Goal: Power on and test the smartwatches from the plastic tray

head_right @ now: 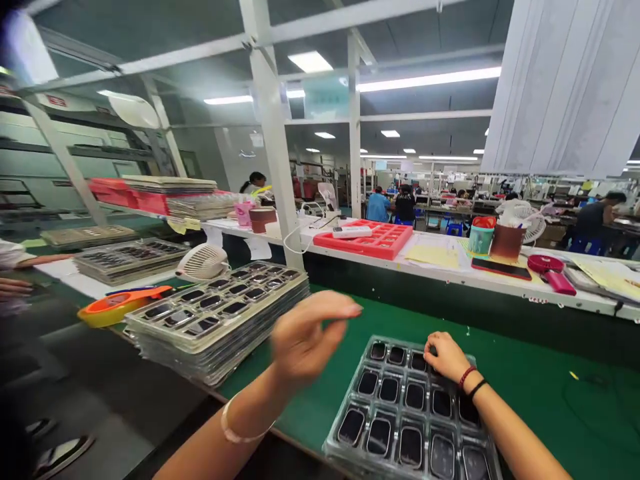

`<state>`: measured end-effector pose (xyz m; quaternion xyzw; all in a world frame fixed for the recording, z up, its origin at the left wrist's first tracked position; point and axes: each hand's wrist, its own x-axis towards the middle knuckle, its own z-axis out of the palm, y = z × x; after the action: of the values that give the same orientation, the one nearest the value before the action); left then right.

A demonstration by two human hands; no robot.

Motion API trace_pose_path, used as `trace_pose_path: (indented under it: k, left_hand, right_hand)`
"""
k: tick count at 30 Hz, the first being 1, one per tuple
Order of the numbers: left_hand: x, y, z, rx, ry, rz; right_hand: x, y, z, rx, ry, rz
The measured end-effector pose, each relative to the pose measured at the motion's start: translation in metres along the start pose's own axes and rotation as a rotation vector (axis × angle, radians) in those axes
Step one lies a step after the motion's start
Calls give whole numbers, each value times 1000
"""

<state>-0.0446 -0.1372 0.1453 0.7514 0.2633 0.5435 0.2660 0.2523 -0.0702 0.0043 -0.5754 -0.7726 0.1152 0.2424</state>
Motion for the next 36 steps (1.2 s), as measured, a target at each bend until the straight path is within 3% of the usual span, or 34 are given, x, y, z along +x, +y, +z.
trace_pose_path:
  k: [3, 6, 9, 12, 17, 22, 24, 28, 32, 34, 36]
  left_hand:
    - [29, -51, 54, 345, -362, 32]
    - [29, -107, 104, 598, -649, -45]
    - [20, -140, 127, 690, -752, -74]
    - [20, -148, 125, 668, -767, -68]
    - [26, -150, 98, 742, -731, -48]
    - [22, -161, 84, 683, -805, -113]
    - [26, -166, 80, 666, -765, -122]
    - [45, -170, 71, 617, -622, -185]
    - [65, -154, 83, 244, -655, -299]
    - [76, -135, 94, -40, -661, -383]
    - [87, -112, 102, -223, -611, -331]
  right_hand:
    - [-11, 4, 0, 7, -39, 21]
    - [-17, 2, -1, -8, -52, 21]
    - [-19, -3, -2, -34, -61, 25]
    - [-19, -8, 0, -54, -78, 43]
    - [-14, -14, 2, -27, -72, 67]
    - [-6, -12, 0, 71, -119, 37]
    - [-4, -7, 0, 134, -127, 29]
    - [1, 3, -5, 332, -18, 92]
    - [17, -5, -28, 637, 56, 165]
    - [26, -19, -48, 761, 101, 134]
    - [32, -39, -73, 805, 185, 80]
